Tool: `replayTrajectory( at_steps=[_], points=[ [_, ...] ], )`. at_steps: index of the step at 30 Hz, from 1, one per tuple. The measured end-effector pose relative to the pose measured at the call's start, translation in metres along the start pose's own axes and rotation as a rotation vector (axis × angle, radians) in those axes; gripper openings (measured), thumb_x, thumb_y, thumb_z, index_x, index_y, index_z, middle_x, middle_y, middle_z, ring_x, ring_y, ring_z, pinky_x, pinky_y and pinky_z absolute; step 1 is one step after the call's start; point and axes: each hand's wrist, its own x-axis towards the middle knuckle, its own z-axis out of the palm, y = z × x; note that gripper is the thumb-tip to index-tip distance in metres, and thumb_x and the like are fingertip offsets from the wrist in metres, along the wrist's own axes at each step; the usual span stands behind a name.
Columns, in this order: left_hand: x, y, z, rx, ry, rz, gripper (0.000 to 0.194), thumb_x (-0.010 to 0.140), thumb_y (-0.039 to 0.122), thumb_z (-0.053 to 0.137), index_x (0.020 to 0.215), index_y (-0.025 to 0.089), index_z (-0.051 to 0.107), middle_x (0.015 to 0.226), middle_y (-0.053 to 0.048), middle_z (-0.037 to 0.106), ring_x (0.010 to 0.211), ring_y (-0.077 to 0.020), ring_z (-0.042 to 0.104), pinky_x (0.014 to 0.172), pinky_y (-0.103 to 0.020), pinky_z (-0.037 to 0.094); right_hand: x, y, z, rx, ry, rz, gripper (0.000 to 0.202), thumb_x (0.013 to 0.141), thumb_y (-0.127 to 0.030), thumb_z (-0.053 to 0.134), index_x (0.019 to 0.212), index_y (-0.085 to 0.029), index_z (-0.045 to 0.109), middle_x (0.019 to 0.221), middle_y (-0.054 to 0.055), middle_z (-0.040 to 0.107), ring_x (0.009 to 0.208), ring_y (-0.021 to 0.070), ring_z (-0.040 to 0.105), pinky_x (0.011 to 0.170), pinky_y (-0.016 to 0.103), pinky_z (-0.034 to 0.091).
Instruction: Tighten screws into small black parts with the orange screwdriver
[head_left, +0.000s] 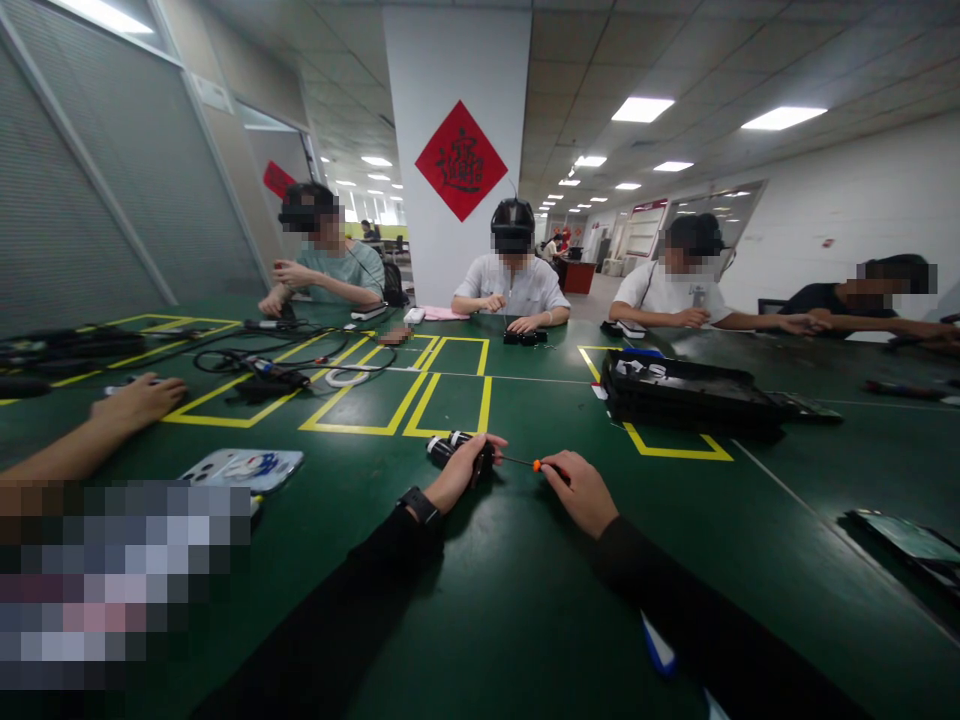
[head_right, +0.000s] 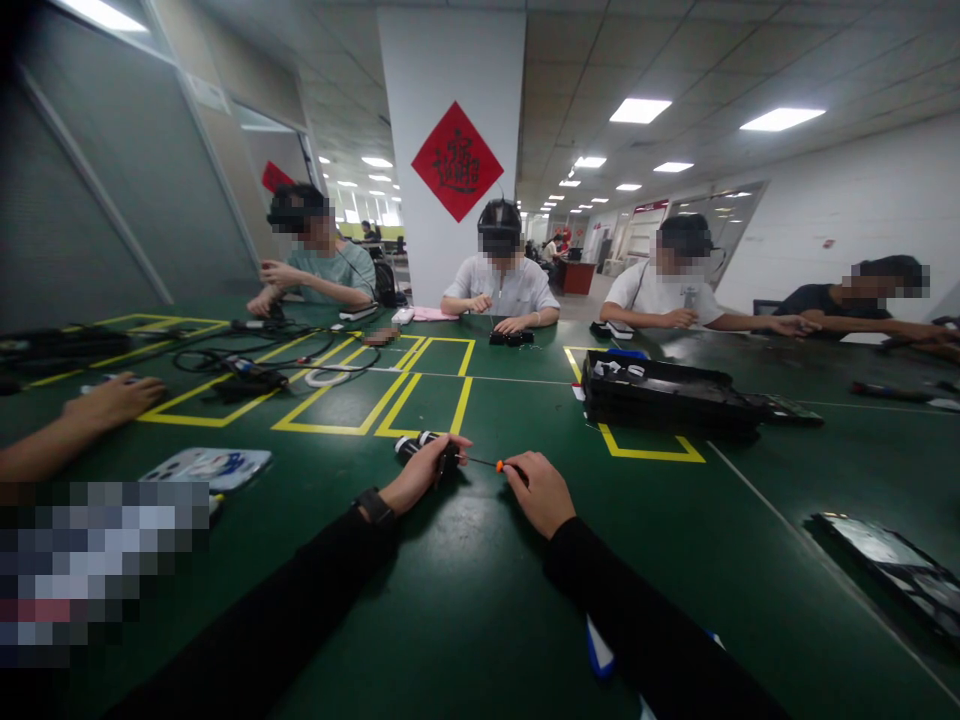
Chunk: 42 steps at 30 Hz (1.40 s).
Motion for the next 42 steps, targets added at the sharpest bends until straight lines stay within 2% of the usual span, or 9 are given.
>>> replayTrajectory(
  at_steps=[6,12,19,24,30,34,37,42],
  points=[
    [0.001,-0.001,-0.001,-0.023,0.016,0.013,0.042,0.082,0.045,0.037,0.093,0.012,0.06,0.082,-0.006,0.062,0.075,-0.0147,0.058,0.073,-0.026,0.043,-0.001,0.0,0.001,0.048,-0.05,0.011,0.024,0.086,-0.03,0.037,0.093,-0.021,0.058,0.089,0.003,0.059,0.082,0.0155,0.053,0.075,0.028,0.039],
    [0.002,-0.003,-0.002,-0.012,0.017,0.019,0.041,0.082,0.045,0.037,0.091,0.012,0.061,0.08,-0.006,0.062,0.075,-0.0151,0.058,0.073,-0.027,0.043,-0.001,0.006,0.006,0.129,-0.015,0.006,0.018,0.081,-0.028,0.046,0.094,-0.021,0.058,0.09,0.003,0.059,0.084,0.0159,0.053,0.078,0.03,0.04],
    [0.003,-0.003,-0.002,-0.035,0.044,-0.011,0.043,0.081,0.047,0.037,0.093,0.013,0.061,0.084,-0.007,0.062,0.074,-0.0152,0.057,0.072,-0.028,0.043,-0.001,0.007,0.009,0.184,0.003,0.001,0.026,0.083,-0.03,0.045,0.103,-0.02,0.057,0.099,0.005,0.059,0.091,0.0165,0.053,0.083,0.031,0.039],
    [0.0,0.0,0.0,0.041,0.011,0.02,0.044,0.082,0.045,0.036,0.092,0.011,0.061,0.083,-0.007,0.061,0.075,-0.0149,0.055,0.072,-0.026,0.042,0.0,0.007,0.006,0.136,-0.027,0.026,0.027,0.085,-0.032,0.04,0.092,-0.02,0.063,0.09,0.005,0.063,0.086,0.018,0.053,0.078,0.033,0.04],
    [-0.002,0.002,0.001,0.121,0.049,0.01,0.044,0.082,0.048,0.034,0.085,0.013,0.06,0.076,-0.004,0.06,0.069,-0.0135,0.054,0.064,-0.025,0.041,0.0,0.005,0.007,0.176,0.031,0.008,0.019,0.081,-0.03,0.047,0.089,-0.02,0.061,0.088,0.004,0.06,0.084,0.0159,0.054,0.077,0.03,0.042],
    [-0.001,0.001,0.003,0.079,0.052,0.026,0.042,0.081,0.048,0.034,0.084,0.013,0.058,0.088,-0.007,0.061,0.079,-0.0161,0.057,0.073,-0.028,0.042,-0.001,0.006,0.01,0.212,0.034,0.022,0.017,0.074,-0.029,0.057,0.087,-0.018,0.06,0.086,0.003,0.058,0.078,0.0146,0.055,0.073,0.028,0.044],
    [-0.001,0.003,0.005,0.062,0.049,0.047,0.041,0.082,0.047,0.034,0.085,0.013,0.057,0.097,-0.009,0.06,0.086,-0.0177,0.057,0.081,-0.031,0.041,-0.001,0.008,0.011,0.21,0.013,0.031,0.018,0.073,-0.029,0.057,0.088,-0.018,0.06,0.086,0.003,0.059,0.078,0.0145,0.055,0.073,0.028,0.044],
    [-0.004,0.007,0.007,0.11,0.013,0.079,0.039,0.083,0.046,0.033,0.085,0.015,0.057,0.088,-0.006,0.062,0.083,-0.0164,0.056,0.083,-0.031,0.04,-0.001,0.01,0.012,0.106,-0.043,0.038,0.023,0.077,-0.034,0.053,0.092,-0.019,0.062,0.088,0.005,0.061,0.083,0.017,0.053,0.076,0.031,0.041]
  ],
)
